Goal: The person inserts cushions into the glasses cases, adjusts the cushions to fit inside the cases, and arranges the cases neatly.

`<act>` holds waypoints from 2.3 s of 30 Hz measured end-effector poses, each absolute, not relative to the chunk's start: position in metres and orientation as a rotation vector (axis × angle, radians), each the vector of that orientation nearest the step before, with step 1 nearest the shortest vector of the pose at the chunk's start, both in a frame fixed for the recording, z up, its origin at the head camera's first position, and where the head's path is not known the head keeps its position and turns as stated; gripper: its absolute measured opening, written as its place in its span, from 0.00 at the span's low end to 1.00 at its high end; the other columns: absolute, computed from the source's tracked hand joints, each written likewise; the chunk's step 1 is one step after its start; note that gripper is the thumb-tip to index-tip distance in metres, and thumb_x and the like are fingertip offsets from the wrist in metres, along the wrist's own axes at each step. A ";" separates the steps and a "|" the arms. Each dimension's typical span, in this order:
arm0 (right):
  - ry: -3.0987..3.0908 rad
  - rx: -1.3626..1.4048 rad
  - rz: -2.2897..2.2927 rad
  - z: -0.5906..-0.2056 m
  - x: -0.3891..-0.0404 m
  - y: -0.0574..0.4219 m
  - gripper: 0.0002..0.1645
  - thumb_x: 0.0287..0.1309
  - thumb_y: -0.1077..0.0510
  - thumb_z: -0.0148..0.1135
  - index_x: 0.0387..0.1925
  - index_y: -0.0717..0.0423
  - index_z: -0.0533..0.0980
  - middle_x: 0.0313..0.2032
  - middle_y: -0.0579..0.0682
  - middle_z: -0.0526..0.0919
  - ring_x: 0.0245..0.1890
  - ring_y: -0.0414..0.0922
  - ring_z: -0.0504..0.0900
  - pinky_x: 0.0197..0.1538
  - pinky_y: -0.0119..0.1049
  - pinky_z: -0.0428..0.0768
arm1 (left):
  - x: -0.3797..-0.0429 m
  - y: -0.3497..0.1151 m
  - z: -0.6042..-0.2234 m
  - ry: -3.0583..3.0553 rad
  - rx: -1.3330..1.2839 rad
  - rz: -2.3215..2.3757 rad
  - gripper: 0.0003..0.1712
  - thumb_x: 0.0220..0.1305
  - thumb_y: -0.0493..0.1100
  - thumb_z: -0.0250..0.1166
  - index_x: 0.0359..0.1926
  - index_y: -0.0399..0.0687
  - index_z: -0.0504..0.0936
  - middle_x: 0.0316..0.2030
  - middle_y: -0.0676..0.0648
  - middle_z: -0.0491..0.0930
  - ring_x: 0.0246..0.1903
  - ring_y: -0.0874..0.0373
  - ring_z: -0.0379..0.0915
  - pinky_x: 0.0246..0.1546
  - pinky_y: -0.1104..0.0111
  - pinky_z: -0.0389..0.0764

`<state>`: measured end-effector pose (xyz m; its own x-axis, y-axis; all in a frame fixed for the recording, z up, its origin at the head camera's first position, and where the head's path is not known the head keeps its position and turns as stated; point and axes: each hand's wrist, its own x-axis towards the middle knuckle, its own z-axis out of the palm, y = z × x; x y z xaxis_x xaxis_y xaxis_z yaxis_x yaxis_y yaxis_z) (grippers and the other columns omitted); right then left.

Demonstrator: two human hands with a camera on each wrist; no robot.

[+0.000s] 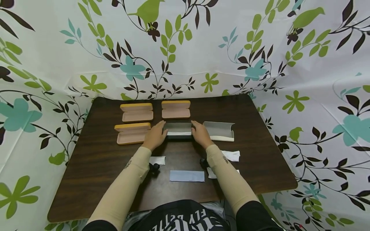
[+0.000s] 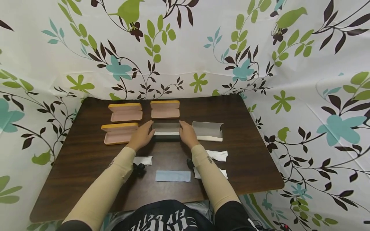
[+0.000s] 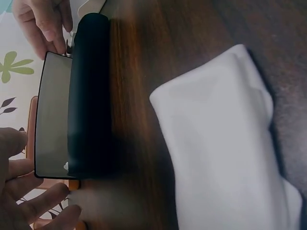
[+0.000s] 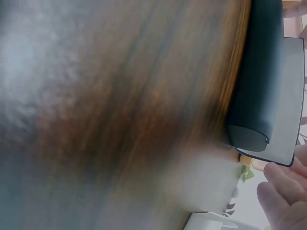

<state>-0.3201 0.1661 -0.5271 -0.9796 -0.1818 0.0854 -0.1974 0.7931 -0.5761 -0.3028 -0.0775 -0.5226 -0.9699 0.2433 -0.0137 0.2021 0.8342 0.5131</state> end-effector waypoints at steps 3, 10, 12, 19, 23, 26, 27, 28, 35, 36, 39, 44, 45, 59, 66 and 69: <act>-2.951 0.312 0.955 -0.527 -0.318 0.166 0.27 0.66 0.64 0.55 0.66 0.64 0.67 0.64 0.61 0.71 0.66 0.54 0.68 0.70 0.50 0.62 | -0.300 -0.079 -0.523 2.944 0.376 0.809 0.31 0.73 0.51 0.52 0.72 0.43 0.61 0.72 0.43 0.57 0.68 0.42 0.58 0.66 0.47 0.62; -2.946 0.320 0.924 -0.530 -0.314 0.164 0.27 0.66 0.64 0.55 0.65 0.65 0.67 0.64 0.61 0.71 0.66 0.54 0.68 0.70 0.53 0.60 | -0.294 -0.082 -0.522 2.969 0.403 0.815 0.31 0.73 0.50 0.53 0.71 0.44 0.62 0.72 0.43 0.59 0.67 0.44 0.60 0.68 0.49 0.60; -2.947 0.327 0.910 -0.530 -0.313 0.164 0.27 0.66 0.65 0.55 0.65 0.65 0.67 0.64 0.61 0.71 0.66 0.54 0.68 0.70 0.53 0.59 | -0.292 -0.083 -0.522 2.962 0.409 0.811 0.31 0.73 0.50 0.52 0.71 0.44 0.62 0.72 0.43 0.58 0.68 0.44 0.60 0.69 0.50 0.59; -2.943 0.348 0.906 -0.531 -0.308 0.164 0.27 0.66 0.64 0.54 0.66 0.65 0.66 0.65 0.60 0.70 0.66 0.53 0.68 0.70 0.52 0.61 | -0.287 -0.086 -0.520 2.956 0.423 0.785 0.31 0.74 0.52 0.51 0.72 0.45 0.60 0.72 0.43 0.57 0.68 0.42 0.58 0.69 0.49 0.57; -2.974 0.333 0.899 -0.533 -0.303 0.164 0.28 0.68 0.63 0.53 0.68 0.63 0.64 0.66 0.57 0.68 0.66 0.51 0.68 0.70 0.48 0.62 | -0.283 -0.088 -0.521 2.953 0.436 0.810 0.31 0.74 0.51 0.52 0.72 0.45 0.61 0.72 0.41 0.58 0.69 0.43 0.58 0.70 0.50 0.55; -2.982 0.336 0.888 -0.534 -0.299 0.165 0.29 0.68 0.62 0.52 0.68 0.62 0.63 0.67 0.57 0.68 0.67 0.51 0.67 0.70 0.49 0.62 | -0.280 -0.090 -0.522 2.957 0.451 0.829 0.31 0.73 0.51 0.53 0.71 0.44 0.62 0.71 0.41 0.59 0.68 0.43 0.58 0.69 0.49 0.57; -2.981 0.342 0.879 -0.534 -0.297 0.165 0.29 0.68 0.62 0.52 0.68 0.63 0.63 0.67 0.58 0.68 0.67 0.51 0.67 0.70 0.50 0.61 | -0.278 -0.090 -0.523 2.958 0.454 0.828 0.31 0.73 0.51 0.53 0.71 0.44 0.62 0.71 0.41 0.59 0.68 0.43 0.58 0.69 0.48 0.57; -2.977 0.347 0.871 -0.534 -0.296 0.165 0.29 0.68 0.62 0.52 0.68 0.63 0.63 0.67 0.58 0.68 0.67 0.51 0.67 0.70 0.50 0.61 | -0.277 -0.090 -0.523 2.956 0.453 0.832 0.31 0.73 0.51 0.53 0.71 0.45 0.62 0.71 0.42 0.59 0.68 0.42 0.58 0.68 0.48 0.58; -2.933 0.366 0.824 -0.535 -0.286 0.164 0.28 0.67 0.63 0.55 0.67 0.64 0.65 0.65 0.59 0.69 0.66 0.51 0.68 0.69 0.49 0.64 | -0.270 -0.091 -0.525 2.940 0.433 0.845 0.31 0.72 0.51 0.55 0.72 0.48 0.61 0.72 0.45 0.58 0.68 0.39 0.57 0.67 0.45 0.59; -2.932 0.364 0.829 -0.536 -0.284 0.164 0.28 0.67 0.64 0.55 0.67 0.65 0.65 0.65 0.59 0.69 0.66 0.51 0.68 0.69 0.48 0.64 | -0.268 -0.091 -0.525 2.939 0.433 0.841 0.31 0.72 0.51 0.55 0.72 0.48 0.61 0.72 0.45 0.58 0.68 0.40 0.58 0.67 0.45 0.59; -2.939 0.352 0.849 -0.536 -0.279 0.163 0.29 0.67 0.64 0.54 0.67 0.66 0.63 0.67 0.59 0.67 0.67 0.51 0.66 0.69 0.46 0.64 | -0.264 -0.091 -0.524 2.929 0.433 0.849 0.31 0.73 0.50 0.54 0.72 0.49 0.61 0.72 0.46 0.57 0.68 0.39 0.57 0.68 0.45 0.57; -2.959 0.352 0.866 -0.535 -0.270 0.161 0.30 0.67 0.65 0.54 0.68 0.67 0.61 0.68 0.61 0.64 0.69 0.51 0.63 0.70 0.46 0.62 | -0.259 -0.092 -0.526 2.922 0.482 0.867 0.31 0.73 0.48 0.54 0.72 0.47 0.61 0.72 0.44 0.57 0.67 0.40 0.60 0.70 0.48 0.54; -2.963 0.356 0.866 -0.535 -0.268 0.161 0.31 0.67 0.65 0.54 0.69 0.67 0.61 0.68 0.61 0.64 0.69 0.51 0.62 0.70 0.46 0.62 | -0.258 -0.093 -0.527 2.925 0.497 0.864 0.31 0.73 0.48 0.55 0.72 0.46 0.61 0.72 0.43 0.57 0.66 0.40 0.61 0.70 0.48 0.53; -2.993 0.399 0.766 -0.536 -0.256 0.158 0.30 0.66 0.66 0.54 0.68 0.67 0.62 0.68 0.61 0.64 0.69 0.53 0.63 0.69 0.49 0.63 | -0.247 -0.098 -0.536 2.917 0.528 0.819 0.32 0.72 0.50 0.55 0.72 0.48 0.60 0.73 0.45 0.55 0.68 0.41 0.57 0.66 0.47 0.62; -3.061 0.352 0.694 -0.536 -0.251 0.155 0.29 0.67 0.64 0.54 0.68 0.65 0.63 0.69 0.58 0.64 0.67 0.53 0.67 0.67 0.47 0.66 | -0.243 -0.098 -0.537 2.910 0.543 0.764 0.32 0.72 0.50 0.56 0.72 0.47 0.61 0.73 0.44 0.55 0.68 0.42 0.58 0.62 0.46 0.67; -3.098 0.340 0.648 -0.537 -0.250 0.155 0.29 0.67 0.63 0.55 0.68 0.63 0.64 0.69 0.57 0.64 0.65 0.56 0.69 0.67 0.49 0.67 | -0.241 -0.098 -0.537 2.888 0.544 0.731 0.32 0.72 0.51 0.55 0.72 0.46 0.62 0.73 0.44 0.54 0.68 0.41 0.57 0.61 0.45 0.68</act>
